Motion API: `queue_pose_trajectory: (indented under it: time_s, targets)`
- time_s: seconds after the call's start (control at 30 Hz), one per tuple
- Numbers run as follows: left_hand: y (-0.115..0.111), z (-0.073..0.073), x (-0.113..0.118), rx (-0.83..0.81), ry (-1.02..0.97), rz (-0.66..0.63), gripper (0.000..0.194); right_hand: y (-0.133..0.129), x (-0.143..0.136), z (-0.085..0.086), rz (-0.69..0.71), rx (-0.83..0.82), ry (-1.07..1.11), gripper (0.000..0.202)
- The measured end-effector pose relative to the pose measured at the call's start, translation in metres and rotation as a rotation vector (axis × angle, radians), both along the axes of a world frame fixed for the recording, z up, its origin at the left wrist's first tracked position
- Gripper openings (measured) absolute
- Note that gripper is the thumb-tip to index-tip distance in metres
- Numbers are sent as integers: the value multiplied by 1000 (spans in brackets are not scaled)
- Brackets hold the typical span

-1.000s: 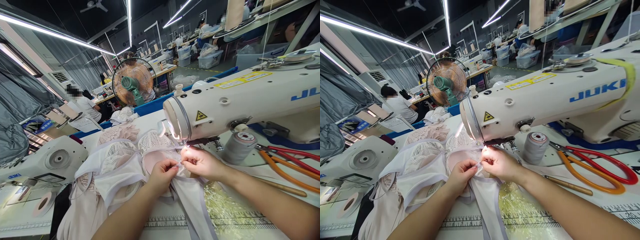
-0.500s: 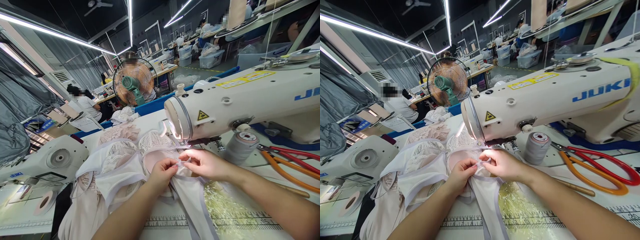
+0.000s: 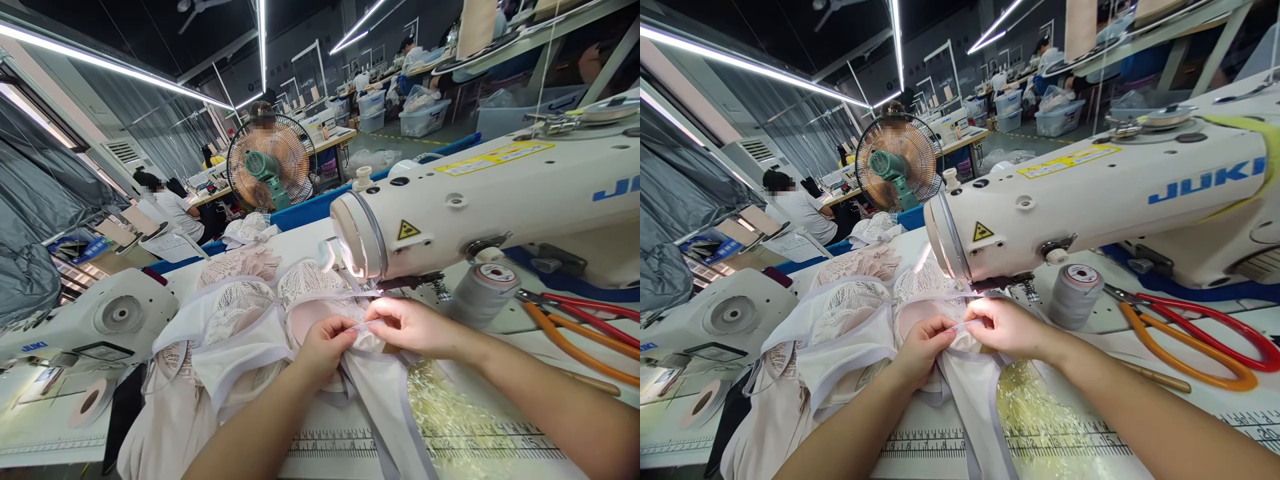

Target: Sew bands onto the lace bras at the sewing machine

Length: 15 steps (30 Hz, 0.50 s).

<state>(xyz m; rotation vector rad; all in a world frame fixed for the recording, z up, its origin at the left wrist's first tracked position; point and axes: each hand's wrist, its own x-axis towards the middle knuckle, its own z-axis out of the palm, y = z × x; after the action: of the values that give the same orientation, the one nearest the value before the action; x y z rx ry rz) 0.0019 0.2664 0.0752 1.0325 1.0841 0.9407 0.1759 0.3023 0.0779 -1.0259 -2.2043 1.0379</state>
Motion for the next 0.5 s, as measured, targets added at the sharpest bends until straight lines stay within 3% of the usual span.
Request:
queue_pose_trajectory:
  time_s: [0.2, 0.3, 0.4, 0.5]
  targets:
    - [-3, 1, 0, 188, 191, 65, 18, 4, 1, -12, -21, 113, -12, 15]
    - [-9, 2, 1, 477, 429, 34, 11, 5, 0, -13, -87, 179, -1, 17]
    - [-15, 0, 1, 783, 549, -74, 12, 4, -1, -12, -156, 130, 33, 18]
    - [-17, -5, 1, 926, 588, -157, 19, 2, -3, -10, -192, 38, 96, 17]
